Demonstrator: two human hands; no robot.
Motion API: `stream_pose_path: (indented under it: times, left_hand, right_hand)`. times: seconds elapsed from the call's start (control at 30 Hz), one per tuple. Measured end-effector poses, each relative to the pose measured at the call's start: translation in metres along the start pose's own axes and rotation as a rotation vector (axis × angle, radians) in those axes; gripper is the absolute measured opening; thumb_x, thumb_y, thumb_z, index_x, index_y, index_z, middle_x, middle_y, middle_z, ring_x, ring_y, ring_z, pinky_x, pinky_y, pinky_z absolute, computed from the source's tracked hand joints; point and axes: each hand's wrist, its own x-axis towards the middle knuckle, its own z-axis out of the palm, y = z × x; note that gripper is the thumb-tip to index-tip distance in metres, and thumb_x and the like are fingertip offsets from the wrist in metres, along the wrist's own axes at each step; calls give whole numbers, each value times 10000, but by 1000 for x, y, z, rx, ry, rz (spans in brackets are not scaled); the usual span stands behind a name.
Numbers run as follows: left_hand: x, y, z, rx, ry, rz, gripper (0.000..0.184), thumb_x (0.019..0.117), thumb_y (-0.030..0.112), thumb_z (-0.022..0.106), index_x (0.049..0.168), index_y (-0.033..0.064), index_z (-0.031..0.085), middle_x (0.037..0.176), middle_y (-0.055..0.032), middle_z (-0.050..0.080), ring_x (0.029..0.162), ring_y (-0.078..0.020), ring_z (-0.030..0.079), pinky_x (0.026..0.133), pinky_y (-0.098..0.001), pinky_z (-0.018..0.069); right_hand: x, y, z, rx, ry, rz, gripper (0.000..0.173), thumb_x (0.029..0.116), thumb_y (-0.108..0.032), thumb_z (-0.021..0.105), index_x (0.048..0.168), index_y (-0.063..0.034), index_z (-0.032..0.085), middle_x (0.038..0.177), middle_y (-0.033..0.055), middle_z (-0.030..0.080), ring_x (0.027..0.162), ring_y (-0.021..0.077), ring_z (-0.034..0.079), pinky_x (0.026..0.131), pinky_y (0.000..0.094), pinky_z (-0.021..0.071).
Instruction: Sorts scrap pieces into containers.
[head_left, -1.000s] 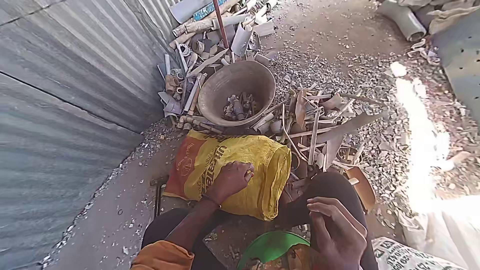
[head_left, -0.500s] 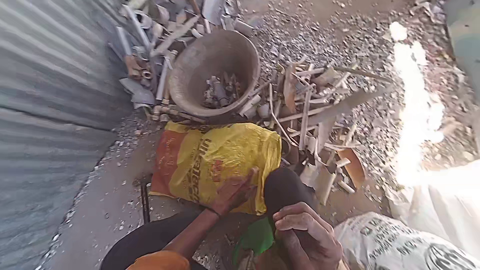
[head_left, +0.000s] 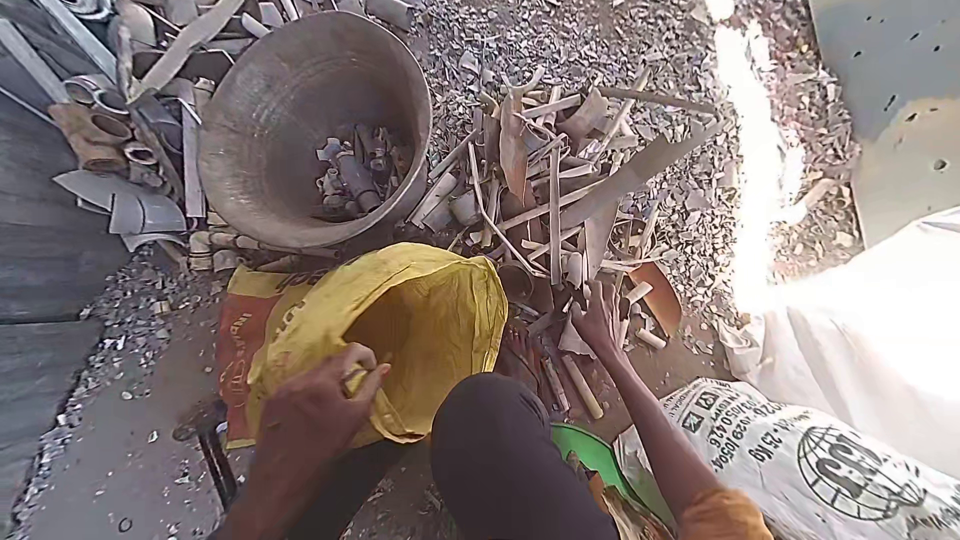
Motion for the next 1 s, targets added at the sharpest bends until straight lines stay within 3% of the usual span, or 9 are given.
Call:
stream_pose_path:
  times: [0.17, 0.27, 0.37, 0.47, 0.7, 0.8, 0.87, 0.93, 1.0]
  left_hand:
    - [19, -13, -45, 33, 9, -1, 337, 819, 286, 683, 1112, 120, 698, 839, -187, 688, 687, -437, 654, 579, -650, 474]
    - [23, -3, -53, 58, -39, -32, 391, 810, 198, 725, 1197, 142, 708, 855, -196, 716, 746, -452, 691, 633, -658, 513]
    - [32, 17, -57, 47, -331, -155, 464, 916, 148, 670, 1375, 202, 636, 1047, -195, 729, 966, -432, 697, 808, -634, 528]
    - [35, 22, -55, 34, -533, -139, 423, 965, 130, 579, 1378, 211, 626, 1184, -171, 697, 1098, -391, 663, 896, -593, 508]
    - [8, 7, -45, -46, -207, -96, 449, 883, 75, 642, 1316, 185, 685, 1081, -167, 731, 961, -398, 702, 798, -605, 532]
    - [4, 3, -38, -86, -106, -83, 482, 853, 46, 667, 1316, 181, 686, 1127, -191, 718, 980, -424, 699, 807, -623, 531]
    - [4, 6, -41, -91, -139, -124, 544, 860, 25, 669, 1365, 225, 657, 1260, -203, 668, 1042, -431, 682, 837, -624, 526]
    - [7, 11, -46, -77, -211, -181, 639, 864, 6, 653, 1431, 298, 602, 1331, -191, 595, 1053, -397, 662, 848, -577, 533]
    - [8, 15, -49, -72, -261, -224, 695, 879, 9, 645, 1484, 335, 542, 1372, -206, 538, 1060, -385, 647, 859, -537, 531]
  right_hand:
    - [54, -15, 28, -241, -82, -145, 753, 868, -210, 742, 1535, -42, 434, 1612, 331, 274, 1471, 515, 313, 1101, 695, 341]
    - [55, -27, 22, -250, -56, -142, 678, 887, -218, 741, 1491, -31, 497, 1551, 374, 351, 1372, 598, 399, 1014, 746, 385]
    - [53, -10, 27, -163, 11, -138, 708, 890, -330, 751, 1479, -23, 509, 1543, 372, 364, 1274, 616, 482, 925, 741, 443]
    - [34, 12, 21, -34, 146, -198, 646, 802, -128, 792, 1400, -2, 582, 1498, 356, 429, 1245, 593, 520, 916, 730, 465]
    - [-31, 23, -51, 423, 384, 15, 857, 732, -94, 765, 1495, 68, 411, 1475, 351, 447, 1371, 448, 452, 1141, 554, 353]
    - [-42, 5, -80, 499, 333, 157, 850, 793, -56, 781, 1526, 21, 356, 1382, 321, 543, 1243, 415, 563, 1032, 563, 460]
    - [-43, -9, -83, 419, 341, 35, 713, 790, -27, 741, 1441, 53, 459, 1224, 314, 617, 1087, 418, 616, 929, 596, 480]
    - [-44, -27, -75, 422, 416, -149, 569, 790, -44, 719, 1320, 67, 545, 1082, 256, 644, 906, 317, 617, 788, 503, 496]
    - [-56, -62, -76, 513, 458, -199, 631, 838, -96, 754, 1367, 99, 470, 1196, 286, 618, 989, 287, 650, 839, 429, 548]
